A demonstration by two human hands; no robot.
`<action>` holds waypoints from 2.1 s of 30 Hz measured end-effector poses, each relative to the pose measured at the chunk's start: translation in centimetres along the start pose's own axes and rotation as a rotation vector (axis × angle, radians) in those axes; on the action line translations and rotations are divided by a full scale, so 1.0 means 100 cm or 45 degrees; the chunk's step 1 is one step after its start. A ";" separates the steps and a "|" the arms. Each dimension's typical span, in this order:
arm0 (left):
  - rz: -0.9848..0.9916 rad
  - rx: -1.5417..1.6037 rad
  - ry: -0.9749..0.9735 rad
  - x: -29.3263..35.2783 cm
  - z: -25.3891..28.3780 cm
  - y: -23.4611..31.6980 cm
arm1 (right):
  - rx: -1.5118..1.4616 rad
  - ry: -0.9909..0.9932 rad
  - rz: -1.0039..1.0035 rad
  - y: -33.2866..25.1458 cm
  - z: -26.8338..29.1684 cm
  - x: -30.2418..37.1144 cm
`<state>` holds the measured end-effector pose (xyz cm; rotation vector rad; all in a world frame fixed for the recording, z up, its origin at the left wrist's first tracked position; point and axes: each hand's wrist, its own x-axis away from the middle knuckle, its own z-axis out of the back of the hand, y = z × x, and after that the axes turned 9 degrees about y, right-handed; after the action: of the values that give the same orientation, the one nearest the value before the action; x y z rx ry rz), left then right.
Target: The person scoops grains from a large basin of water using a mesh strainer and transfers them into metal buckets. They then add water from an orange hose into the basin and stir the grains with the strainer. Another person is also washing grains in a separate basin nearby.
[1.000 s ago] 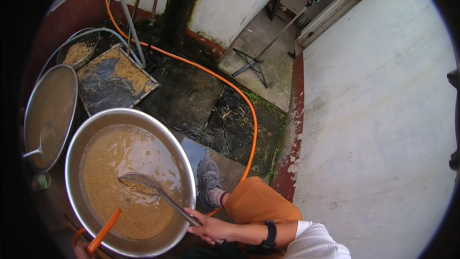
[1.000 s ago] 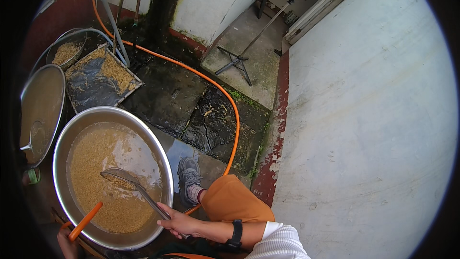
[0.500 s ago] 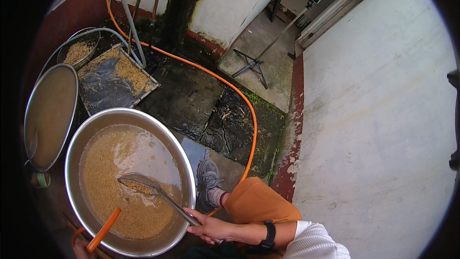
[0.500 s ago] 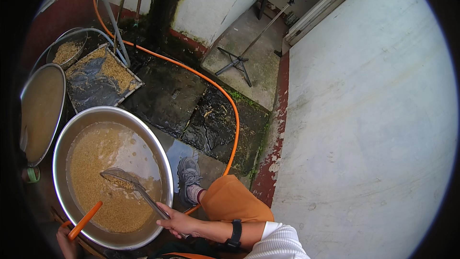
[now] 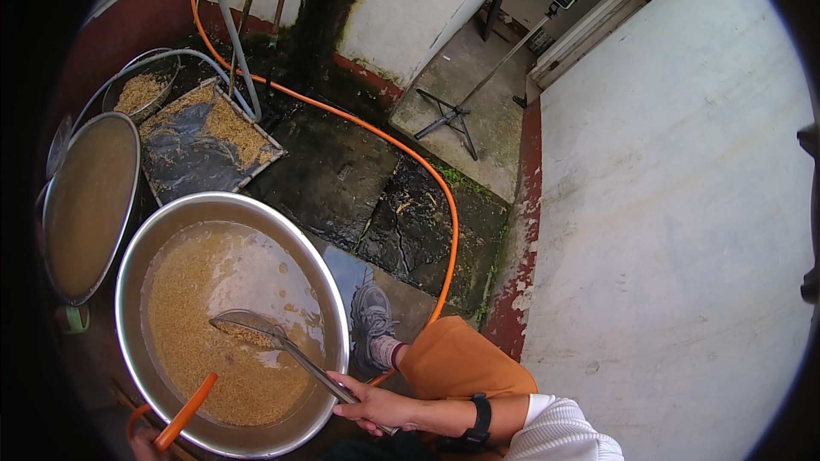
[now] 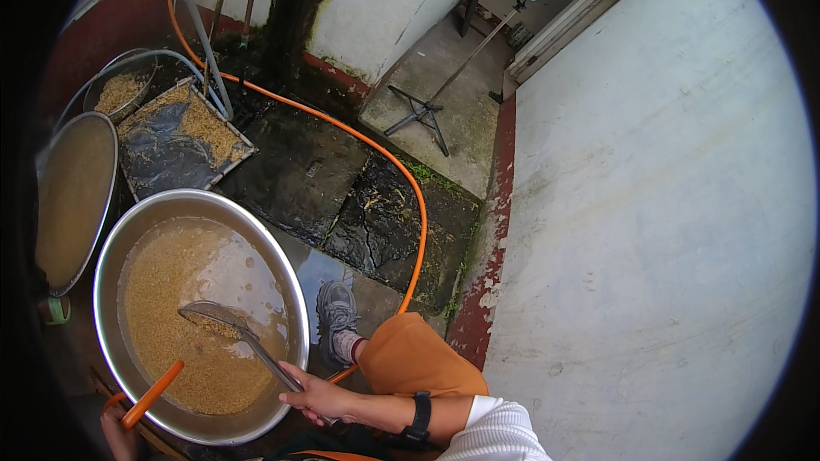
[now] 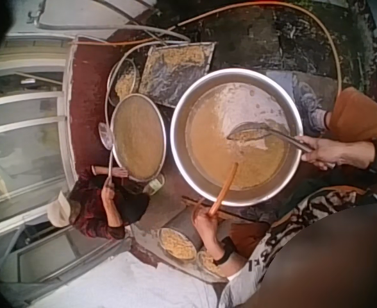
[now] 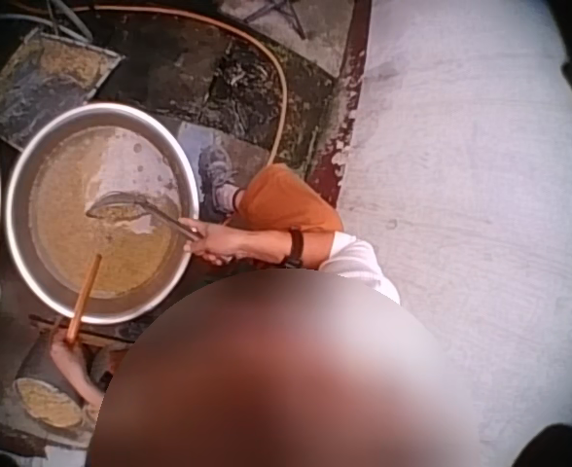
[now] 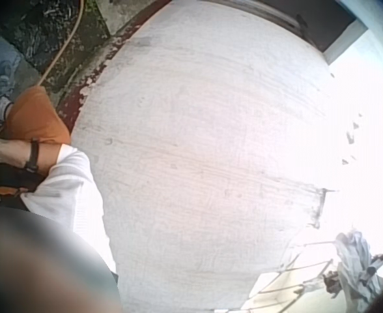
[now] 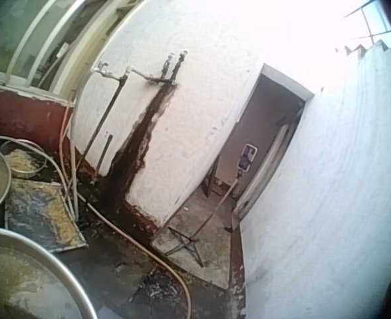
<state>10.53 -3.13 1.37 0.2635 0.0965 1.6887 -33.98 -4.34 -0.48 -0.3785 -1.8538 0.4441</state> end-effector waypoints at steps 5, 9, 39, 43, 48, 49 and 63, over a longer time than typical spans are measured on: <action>0.073 -0.036 -0.044 0.000 0.003 0.004 | 0.015 -0.010 0.016 0.001 0.000 -0.001; 0.055 -0.053 -0.047 -0.001 0.007 0.010 | 0.020 -0.022 0.025 0.001 0.000 -0.001; -0.097 0.408 0.443 0.036 -0.006 -0.021 | 0.225 -0.004 0.254 -0.001 -0.015 -0.008; 0.163 0.432 0.303 0.041 0.011 -0.010 | 0.300 0.099 0.324 -0.001 -0.023 -0.014; 0.048 0.460 0.399 0.046 0.018 -0.008 | 0.497 0.208 0.439 0.009 -0.030 -0.028; 0.052 0.459 0.382 0.047 0.020 -0.010 | 0.572 0.233 0.500 0.011 -0.028 -0.032; 0.072 0.461 0.315 0.058 0.051 0.003 | 1.443 0.819 1.015 -0.024 -0.038 -0.109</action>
<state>10.78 2.10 7.06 0.3275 0.5875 1.7487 -27.09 -11.11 -7.27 -0.3773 -0.5670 1.5835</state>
